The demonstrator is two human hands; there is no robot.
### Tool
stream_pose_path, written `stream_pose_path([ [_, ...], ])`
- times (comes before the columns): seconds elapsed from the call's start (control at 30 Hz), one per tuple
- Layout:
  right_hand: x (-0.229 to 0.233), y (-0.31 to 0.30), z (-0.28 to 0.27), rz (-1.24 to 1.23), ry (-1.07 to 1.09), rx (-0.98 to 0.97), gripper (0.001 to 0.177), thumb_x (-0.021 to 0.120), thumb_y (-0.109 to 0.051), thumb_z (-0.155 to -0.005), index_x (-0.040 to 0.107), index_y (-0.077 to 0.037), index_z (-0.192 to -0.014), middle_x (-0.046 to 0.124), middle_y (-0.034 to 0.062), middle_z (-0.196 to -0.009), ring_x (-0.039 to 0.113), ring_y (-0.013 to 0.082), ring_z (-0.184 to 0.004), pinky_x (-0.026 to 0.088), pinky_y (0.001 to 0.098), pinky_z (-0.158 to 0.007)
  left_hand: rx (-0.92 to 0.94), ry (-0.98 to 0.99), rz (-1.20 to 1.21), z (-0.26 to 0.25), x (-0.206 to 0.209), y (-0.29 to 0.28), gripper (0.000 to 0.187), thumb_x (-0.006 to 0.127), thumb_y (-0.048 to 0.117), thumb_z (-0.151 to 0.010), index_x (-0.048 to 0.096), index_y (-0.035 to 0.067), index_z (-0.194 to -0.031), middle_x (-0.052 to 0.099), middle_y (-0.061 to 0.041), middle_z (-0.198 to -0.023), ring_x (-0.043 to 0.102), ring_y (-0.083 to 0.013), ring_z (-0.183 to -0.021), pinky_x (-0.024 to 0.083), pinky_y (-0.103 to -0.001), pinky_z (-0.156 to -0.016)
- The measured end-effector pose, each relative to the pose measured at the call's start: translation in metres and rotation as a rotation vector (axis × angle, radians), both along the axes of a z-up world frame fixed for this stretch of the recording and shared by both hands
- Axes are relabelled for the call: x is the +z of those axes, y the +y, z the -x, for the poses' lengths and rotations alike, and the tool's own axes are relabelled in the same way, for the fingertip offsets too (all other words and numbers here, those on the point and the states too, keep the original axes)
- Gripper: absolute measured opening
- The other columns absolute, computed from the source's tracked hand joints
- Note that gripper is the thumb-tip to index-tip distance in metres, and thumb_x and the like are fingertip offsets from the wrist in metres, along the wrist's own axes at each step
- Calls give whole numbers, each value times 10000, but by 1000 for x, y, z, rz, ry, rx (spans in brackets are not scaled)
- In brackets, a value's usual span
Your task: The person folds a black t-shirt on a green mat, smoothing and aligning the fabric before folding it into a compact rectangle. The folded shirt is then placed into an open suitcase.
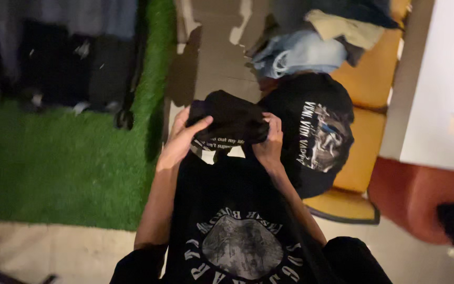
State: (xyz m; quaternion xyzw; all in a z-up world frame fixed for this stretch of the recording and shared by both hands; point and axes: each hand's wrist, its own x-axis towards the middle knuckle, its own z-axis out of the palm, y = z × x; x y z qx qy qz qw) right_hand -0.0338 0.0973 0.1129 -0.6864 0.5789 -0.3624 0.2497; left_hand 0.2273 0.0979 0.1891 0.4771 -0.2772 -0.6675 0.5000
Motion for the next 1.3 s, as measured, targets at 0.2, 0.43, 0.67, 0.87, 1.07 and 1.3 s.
stream_pose_path([
  [0.2, 41, -11, -83, -41, -173, 260, 430, 782, -61, -824, 519, 12, -1156, 620, 171, -1233, 645, 348, -1143, 511, 404, -993, 427, -21, 42, -59, -14, 64, 752, 793, 117, -870, 337, 9, -1458, 552, -162, -1375, 554, -260, -1285, 479, -364, -1095],
  [0.43, 65, 21, -207, 46, -163, 587, 477, 801, -70, -785, 521, 6, -1164, 589, 185, -1261, 614, 387, -1172, 493, 425, -1013, 847, -626, -237, -97, -47, 136, 1150, 891, 235, -791, 82, 35, -1584, 187, -353, -1528, 225, -438, -1433, 240, -502, -1175],
  [0.67, 93, 104, -336, 94, 29, 918, 512, 856, -124, -680, 587, -22, -1104, 614, 163, -1241, 587, 395, -1081, 458, 453, -915, 809, 242, -270, -166, -55, 241, 688, 607, 567, -966, 669, -2, -1348, 724, -152, -1200, 681, -260, -1027, 538, -397, -867],
  [0.87, 116, 173, -428, 292, -55, 1269, 481, 790, -61, -671, 598, -82, -1111, 635, 85, -1230, 607, 341, -1166, 449, 432, -993, 1020, 484, -52, -225, -72, 322, 472, 616, 399, -979, 636, 56, -1303, 741, -74, -1153, 711, -185, -1018, 580, -339, -848],
  [1.07, 111, 205, -477, 467, 52, 1457, 634, 826, -8, -626, 598, -136, -1204, 586, 52, -1404, 559, 321, -1348, 401, 477, -1123, 1201, 262, 161, -258, -99, 374, 405, 565, 121, -988, 542, 60, -1388, 643, -82, -1341, 645, -176, -1195, 523, -331, -1034],
  [1.3, 18, 203, -449, 182, 405, 1486, 1160, 954, -212, -631, 276, -104, -1565, 331, 254, -1570, 332, 446, -1462, 299, 557, -1157, 1443, -283, -184, -225, -278, 439, 478, 613, 3, -868, 531, 3, -1339, 624, -136, -1317, 608, -224, -1193, 508, -354, -1012],
])
